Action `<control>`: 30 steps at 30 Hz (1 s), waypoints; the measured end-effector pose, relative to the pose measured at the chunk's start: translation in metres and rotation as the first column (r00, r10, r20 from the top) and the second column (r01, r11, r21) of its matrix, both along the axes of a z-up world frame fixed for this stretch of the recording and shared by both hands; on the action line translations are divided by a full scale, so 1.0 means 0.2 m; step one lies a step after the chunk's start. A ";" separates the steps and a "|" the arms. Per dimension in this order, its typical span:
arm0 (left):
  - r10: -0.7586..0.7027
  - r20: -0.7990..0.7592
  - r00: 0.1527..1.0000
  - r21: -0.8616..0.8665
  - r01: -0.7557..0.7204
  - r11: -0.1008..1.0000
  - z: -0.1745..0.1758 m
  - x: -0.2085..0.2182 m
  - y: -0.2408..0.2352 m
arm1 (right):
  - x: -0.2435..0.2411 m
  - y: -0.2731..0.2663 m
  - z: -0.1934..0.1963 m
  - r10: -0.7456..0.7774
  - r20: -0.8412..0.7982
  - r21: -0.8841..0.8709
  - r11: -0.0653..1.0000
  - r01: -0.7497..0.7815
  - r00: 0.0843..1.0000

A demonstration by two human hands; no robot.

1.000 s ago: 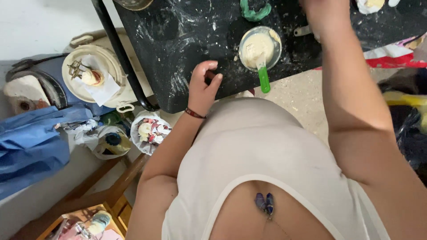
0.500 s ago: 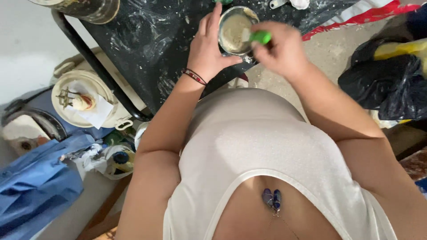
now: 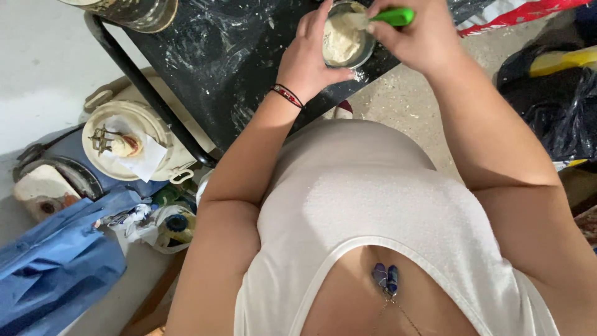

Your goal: The person mixes a yellow batter in a small metal container using a green spatula, then scoops white powder from a larger container into the batter and mixes again. Finally, the person transfers the mixed batter into a white piping bag.

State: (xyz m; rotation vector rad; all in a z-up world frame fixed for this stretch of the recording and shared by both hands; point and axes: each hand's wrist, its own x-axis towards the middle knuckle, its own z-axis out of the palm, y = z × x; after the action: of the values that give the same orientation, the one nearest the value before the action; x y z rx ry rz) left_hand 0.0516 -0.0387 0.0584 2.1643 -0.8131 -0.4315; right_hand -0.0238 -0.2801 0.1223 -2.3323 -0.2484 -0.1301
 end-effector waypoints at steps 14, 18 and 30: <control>0.078 -0.115 0.990 0.009 -0.078 0.997 -0.06 -0.01 -0.06 | 0.07 0.05 0.10 0.402 -0.053 -0.141 0.903 -0.405 0.914; 0.089 -0.137 0.987 0.050 -0.082 0.995 -0.04 -0.02 -0.06 | 0.16 0.02 -0.03 0.398 0.025 -0.085 0.915 -0.395 0.917; 0.120 -0.136 0.983 -0.033 -0.125 0.992 -0.10 -0.04 -0.07 | 0.11 0.06 -0.03 0.332 -0.027 -0.002 0.943 -0.332 0.943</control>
State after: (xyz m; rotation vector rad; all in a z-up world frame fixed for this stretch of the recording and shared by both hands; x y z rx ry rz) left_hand 0.0432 -0.0528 0.0390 2.1082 -0.6059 -0.4867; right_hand -0.0019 -0.2683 0.1160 -2.2599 -0.6253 0.0685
